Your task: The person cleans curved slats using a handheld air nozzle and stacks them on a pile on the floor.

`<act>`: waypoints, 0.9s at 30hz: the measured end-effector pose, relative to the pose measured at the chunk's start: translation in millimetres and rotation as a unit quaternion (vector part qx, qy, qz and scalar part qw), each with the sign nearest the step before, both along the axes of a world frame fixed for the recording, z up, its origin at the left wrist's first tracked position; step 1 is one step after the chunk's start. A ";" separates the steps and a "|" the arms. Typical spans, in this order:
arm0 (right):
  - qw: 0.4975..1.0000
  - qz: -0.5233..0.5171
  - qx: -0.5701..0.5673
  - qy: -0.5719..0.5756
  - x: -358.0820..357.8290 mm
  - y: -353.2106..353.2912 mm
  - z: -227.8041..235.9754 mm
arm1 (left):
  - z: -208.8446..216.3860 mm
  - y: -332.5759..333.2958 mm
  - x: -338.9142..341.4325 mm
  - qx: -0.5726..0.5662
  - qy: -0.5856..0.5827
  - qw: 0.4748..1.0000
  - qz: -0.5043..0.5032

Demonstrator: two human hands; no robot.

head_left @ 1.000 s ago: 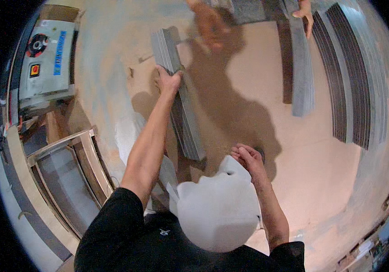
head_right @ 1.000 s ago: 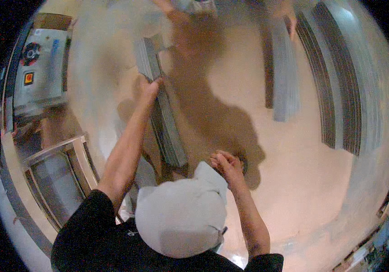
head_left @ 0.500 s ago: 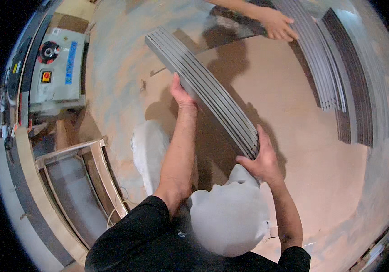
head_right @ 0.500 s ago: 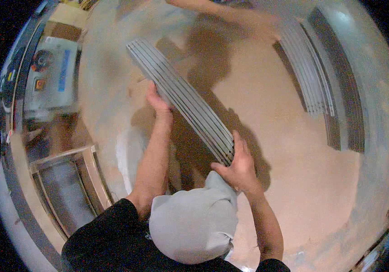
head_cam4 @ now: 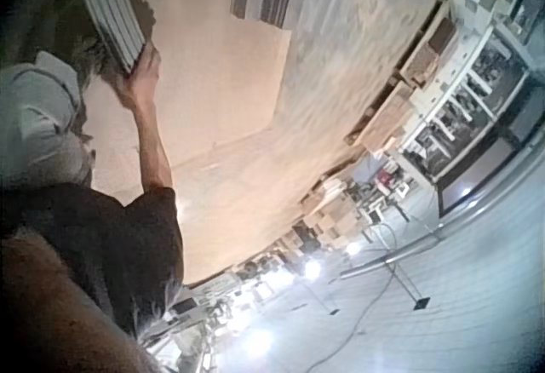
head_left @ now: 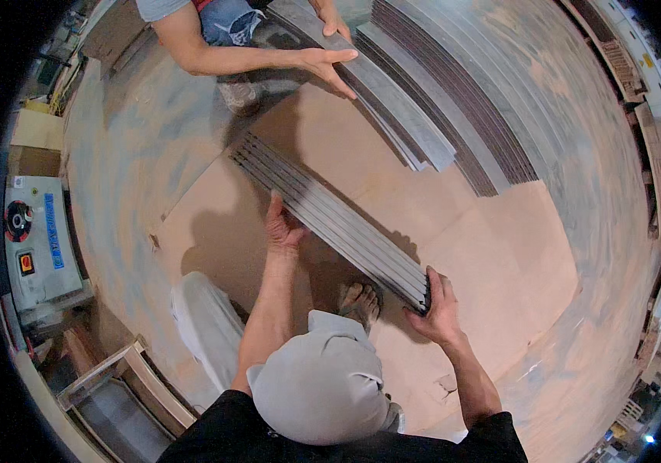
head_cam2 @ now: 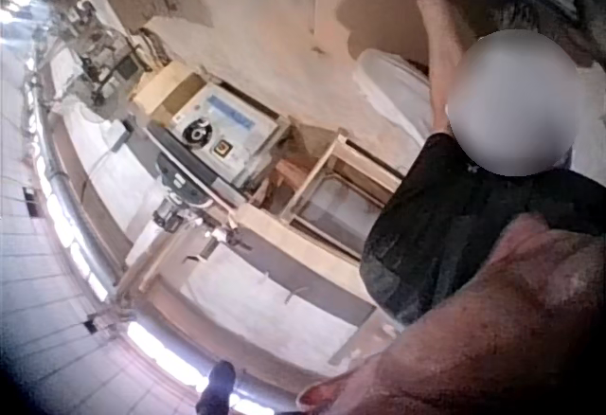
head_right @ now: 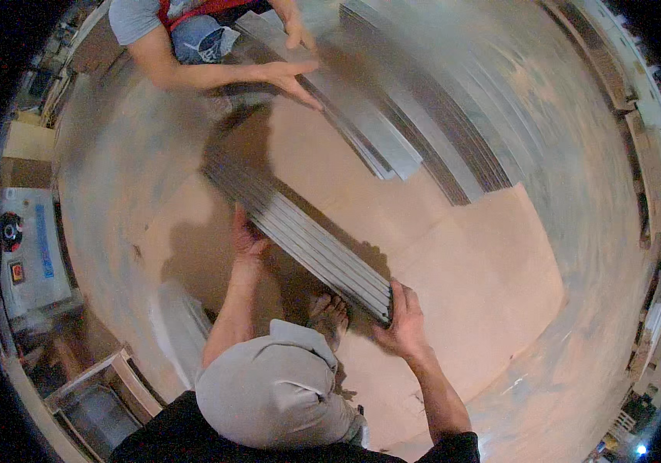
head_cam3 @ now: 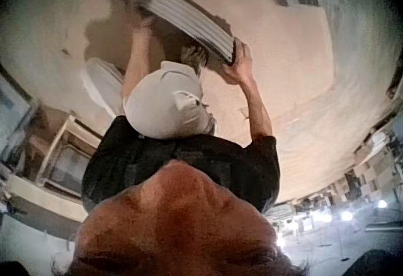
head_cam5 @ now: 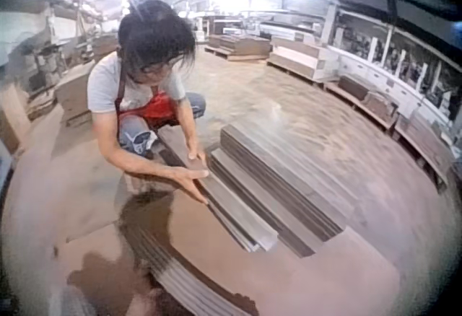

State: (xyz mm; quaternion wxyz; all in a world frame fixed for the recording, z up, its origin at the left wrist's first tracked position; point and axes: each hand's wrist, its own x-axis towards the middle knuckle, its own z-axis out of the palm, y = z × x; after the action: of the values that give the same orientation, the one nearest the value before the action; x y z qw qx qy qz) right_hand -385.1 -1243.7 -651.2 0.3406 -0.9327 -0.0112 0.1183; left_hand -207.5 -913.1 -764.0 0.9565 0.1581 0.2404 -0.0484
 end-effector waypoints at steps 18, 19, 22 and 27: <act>0.984 -0.085 -0.045 -0.148 12.1 -17.9 -2.5 | 82.3 -74.4 68.0 0.137 0.083 0.975 -0.157; 0.983 -0.089 -0.055 -0.148 17.1 -22.2 -6.8 | 83.3 -79.9 80.8 0.154 0.085 0.972 -0.158; 0.983 -0.086 -0.041 -0.157 40.5 -24.5 -25.4 | 76.3 -71.9 102.6 0.156 -0.033 0.968 -0.192; 0.979 -0.088 -0.044 -0.179 78.8 -41.7 -35.3 | 47.2 -98.1 152.1 0.098 -0.022 0.980 -0.171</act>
State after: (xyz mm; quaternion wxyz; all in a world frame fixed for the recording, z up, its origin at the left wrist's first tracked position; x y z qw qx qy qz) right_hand -306.3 -1285.4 -686.4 0.3011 -0.9501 0.0152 -0.0804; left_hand -55.4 -1011.3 -716.8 0.9192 0.2905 0.1920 -0.1840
